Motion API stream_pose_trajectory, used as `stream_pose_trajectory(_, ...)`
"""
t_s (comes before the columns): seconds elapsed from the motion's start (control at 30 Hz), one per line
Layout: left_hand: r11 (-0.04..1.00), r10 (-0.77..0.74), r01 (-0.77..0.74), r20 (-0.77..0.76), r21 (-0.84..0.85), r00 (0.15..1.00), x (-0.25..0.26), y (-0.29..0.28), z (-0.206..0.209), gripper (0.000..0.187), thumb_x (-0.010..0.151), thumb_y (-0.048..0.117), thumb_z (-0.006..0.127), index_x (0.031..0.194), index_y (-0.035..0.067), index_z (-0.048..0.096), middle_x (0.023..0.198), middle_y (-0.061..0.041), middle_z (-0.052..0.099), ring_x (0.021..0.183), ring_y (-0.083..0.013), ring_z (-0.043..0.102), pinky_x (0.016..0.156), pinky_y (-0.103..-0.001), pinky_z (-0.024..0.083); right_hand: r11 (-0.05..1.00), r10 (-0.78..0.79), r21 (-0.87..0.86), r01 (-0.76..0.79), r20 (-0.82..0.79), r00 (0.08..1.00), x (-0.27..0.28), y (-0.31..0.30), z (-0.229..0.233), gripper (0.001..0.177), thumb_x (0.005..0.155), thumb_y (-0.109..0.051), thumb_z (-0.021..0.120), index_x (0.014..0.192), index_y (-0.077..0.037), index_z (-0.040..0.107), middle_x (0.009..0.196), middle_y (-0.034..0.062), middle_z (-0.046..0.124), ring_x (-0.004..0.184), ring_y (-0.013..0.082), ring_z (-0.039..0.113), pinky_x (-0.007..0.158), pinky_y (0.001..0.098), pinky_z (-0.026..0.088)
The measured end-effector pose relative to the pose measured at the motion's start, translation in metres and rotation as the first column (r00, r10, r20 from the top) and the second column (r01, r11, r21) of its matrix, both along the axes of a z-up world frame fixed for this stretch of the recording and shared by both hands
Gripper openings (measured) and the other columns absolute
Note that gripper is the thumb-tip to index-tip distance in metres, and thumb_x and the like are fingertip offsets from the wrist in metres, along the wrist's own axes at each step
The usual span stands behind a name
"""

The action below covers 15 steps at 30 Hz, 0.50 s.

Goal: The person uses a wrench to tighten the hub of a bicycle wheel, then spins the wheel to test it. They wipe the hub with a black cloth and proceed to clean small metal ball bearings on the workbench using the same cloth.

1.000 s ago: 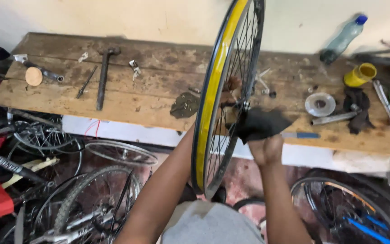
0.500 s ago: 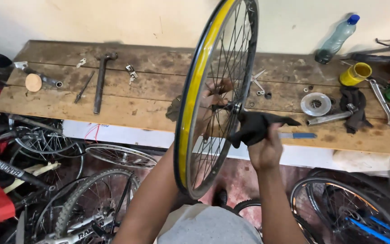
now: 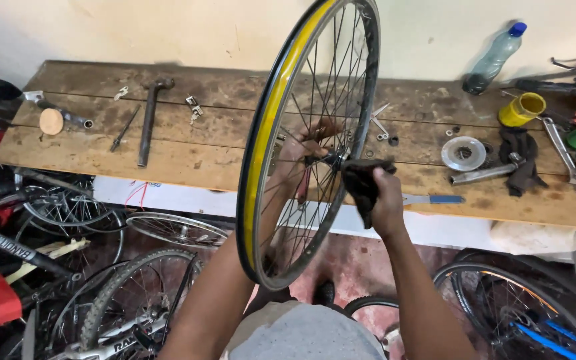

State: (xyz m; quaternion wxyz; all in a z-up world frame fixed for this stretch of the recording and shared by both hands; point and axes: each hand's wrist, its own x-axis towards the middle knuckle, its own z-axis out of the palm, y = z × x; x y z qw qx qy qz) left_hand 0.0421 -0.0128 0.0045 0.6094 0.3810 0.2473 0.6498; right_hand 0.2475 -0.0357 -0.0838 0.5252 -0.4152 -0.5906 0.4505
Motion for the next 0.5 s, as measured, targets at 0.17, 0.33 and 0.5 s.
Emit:
stream_pose_trajectory(0.17,0.981,0.025,0.003,-0.140,0.195,0.990,0.006,-0.004,-0.015,0.036,0.071,0.004,0.071,0.108,0.002,0.072,0.126,-0.017,0.064,0.117,-0.0274,0.058,0.086,-0.032,0.055,0.990,-0.031,-0.140,0.017,-0.095,0.995,-0.027,-0.028,0.077,0.017,0.093,-0.012,0.056,0.089,-0.001,0.068,0.079,0.0092,0.061,0.079,0.0175,0.056,0.080,0.0367,0.049)
stream_pose_trajectory(0.33,0.999,-0.008,0.014,-0.208,0.028,0.978,0.004,-0.006,-0.002,0.050,0.066,-0.004,0.063,0.115,0.002,0.070,0.113,-0.017,0.069,0.104,-0.0256,0.065,0.080,-0.033,0.058,0.946,-0.106,0.325,-0.017,0.358,0.928,0.007,-0.008,0.053,0.021,0.071,-0.001,0.066,0.053,-0.012,0.064,0.041,0.0043,0.049,0.040,0.0262,0.052,0.045,0.0305,0.042)
stream_pose_trajectory(0.5,0.988,0.073,-0.025,-0.320,0.154,0.945,0.011,-0.028,0.029,0.037,0.074,0.000,0.067,0.111,-0.005,0.071,0.119,-0.020,0.067,0.115,-0.0254,0.060,0.091,-0.039,0.054,0.683,-0.320,0.717,-0.139,0.465,0.826,0.012,0.005,0.023,0.024,0.073,-0.011,0.073,0.062,-0.007,0.052,0.054,0.0102,0.053,0.050,0.0362,0.053,0.048,0.0415,0.039)
